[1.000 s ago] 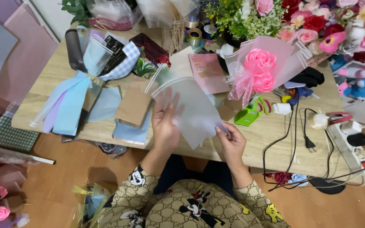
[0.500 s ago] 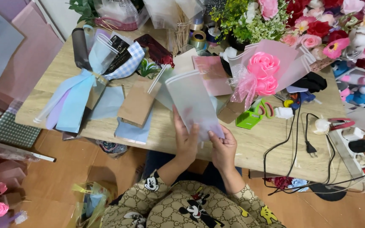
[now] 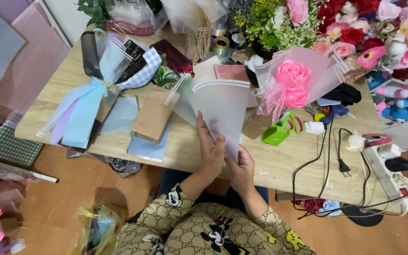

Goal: The person wraps a pink rose with decorative mesh and several sheets of paper, securing the layers with tape.

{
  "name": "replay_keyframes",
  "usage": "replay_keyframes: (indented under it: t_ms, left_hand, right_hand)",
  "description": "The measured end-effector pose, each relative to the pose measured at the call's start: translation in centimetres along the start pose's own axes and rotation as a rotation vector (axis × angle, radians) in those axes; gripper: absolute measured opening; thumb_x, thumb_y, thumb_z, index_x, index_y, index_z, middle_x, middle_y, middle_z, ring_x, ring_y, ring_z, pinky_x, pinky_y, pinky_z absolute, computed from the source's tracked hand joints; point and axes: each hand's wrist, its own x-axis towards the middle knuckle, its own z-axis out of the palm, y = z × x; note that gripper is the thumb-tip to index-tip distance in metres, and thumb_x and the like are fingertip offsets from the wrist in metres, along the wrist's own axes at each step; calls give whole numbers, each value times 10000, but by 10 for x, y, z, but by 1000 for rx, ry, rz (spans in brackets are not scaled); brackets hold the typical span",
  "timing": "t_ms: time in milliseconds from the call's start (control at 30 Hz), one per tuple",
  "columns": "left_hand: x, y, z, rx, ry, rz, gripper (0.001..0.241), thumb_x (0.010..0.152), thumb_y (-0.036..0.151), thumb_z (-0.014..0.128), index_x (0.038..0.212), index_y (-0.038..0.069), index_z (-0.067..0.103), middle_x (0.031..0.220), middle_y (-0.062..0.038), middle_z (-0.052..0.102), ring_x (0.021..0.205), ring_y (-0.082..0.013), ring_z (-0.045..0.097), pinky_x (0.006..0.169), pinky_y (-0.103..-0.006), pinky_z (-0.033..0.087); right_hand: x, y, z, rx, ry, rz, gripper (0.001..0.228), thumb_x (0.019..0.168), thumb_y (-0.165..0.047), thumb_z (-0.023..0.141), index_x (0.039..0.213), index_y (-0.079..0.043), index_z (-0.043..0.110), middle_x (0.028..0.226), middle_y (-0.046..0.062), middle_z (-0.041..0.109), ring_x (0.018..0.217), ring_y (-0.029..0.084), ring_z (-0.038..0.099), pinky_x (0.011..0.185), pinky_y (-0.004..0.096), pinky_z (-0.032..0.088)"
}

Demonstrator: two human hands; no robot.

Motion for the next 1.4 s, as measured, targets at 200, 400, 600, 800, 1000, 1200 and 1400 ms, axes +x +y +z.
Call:
replay_keyframes:
  t_ms: [200, 400, 600, 800, 1000, 1200, 1400]
  left_hand:
    - [-6, 1, 0, -110, 140, -139, 688, 990, 51, 615, 1585, 60, 270, 1223, -22, 494, 1169, -123, 522, 1079, -335, 432]
    - [6, 29, 11, -104, 268, -244, 149, 1002, 145, 665, 1124, 61, 661, 985, -35, 675, 948, -114, 628, 917, -333, 506]
    - [6, 23, 10, -86, 230, -192, 220, 1053, 153, 582, 1238, 47, 634, 1067, -39, 690, 1022, -92, 608, 983, -351, 498]
    - [0, 26, 12, -85, 128, -181, 209, 1060, 142, 557, 1249, 69, 607, 1122, -50, 706, 1080, -93, 610, 1023, -370, 492]
    - [-1, 33, 9, -106, 29, -125, 176, 1068, 120, 528, 1224, 60, 581, 1086, -65, 709, 1044, -88, 606, 996, -363, 492]
    - [-6, 0, -9, 14, -32, -29, 96, 1016, 73, 626, 1107, 50, 606, 972, -31, 662, 998, -68, 545, 937, -342, 492]
    - [-1, 32, 7, -128, -47, -182, 175, 1051, 119, 567, 1219, 70, 575, 1050, -9, 632, 1011, -76, 564, 987, -344, 473]
  right_hand:
    - [15, -10, -1, 6, 122, 45, 354, 821, 65, 785, 1153, -33, 713, 941, 87, 771, 827, 113, 678, 800, 341, 583]
    - [25, -24, -1, -418, 13, -481, 883, 844, 7, 786, 1590, -102, 324, 1602, 102, 374, 1414, 237, 414, 1130, 397, 399]
    - [36, -25, -9, -853, -66, -801, 778, 822, -175, 859, 1484, -3, 487, 1549, 227, 446, 1470, 481, 324, 1207, 562, 266]
    - [37, -36, -1, -412, -251, -257, 960, 851, -70, 783, 1627, -64, 218, 1647, 168, 313, 1507, 308, 259, 1227, 455, 229]
    - [37, -58, 5, -310, -325, -152, 885, 873, -55, 753, 1613, -44, 267, 1587, 176, 417, 1443, 229, 362, 1201, 438, 302]
    - [41, -41, -17, -358, -425, -70, 723, 889, -91, 746, 1542, -56, 438, 1383, 135, 632, 1284, 160, 545, 1081, 421, 449]
    - [34, -61, 0, -166, -373, 26, 519, 962, -74, 659, 1463, -53, 525, 1098, 55, 685, 937, 93, 573, 874, 329, 538]
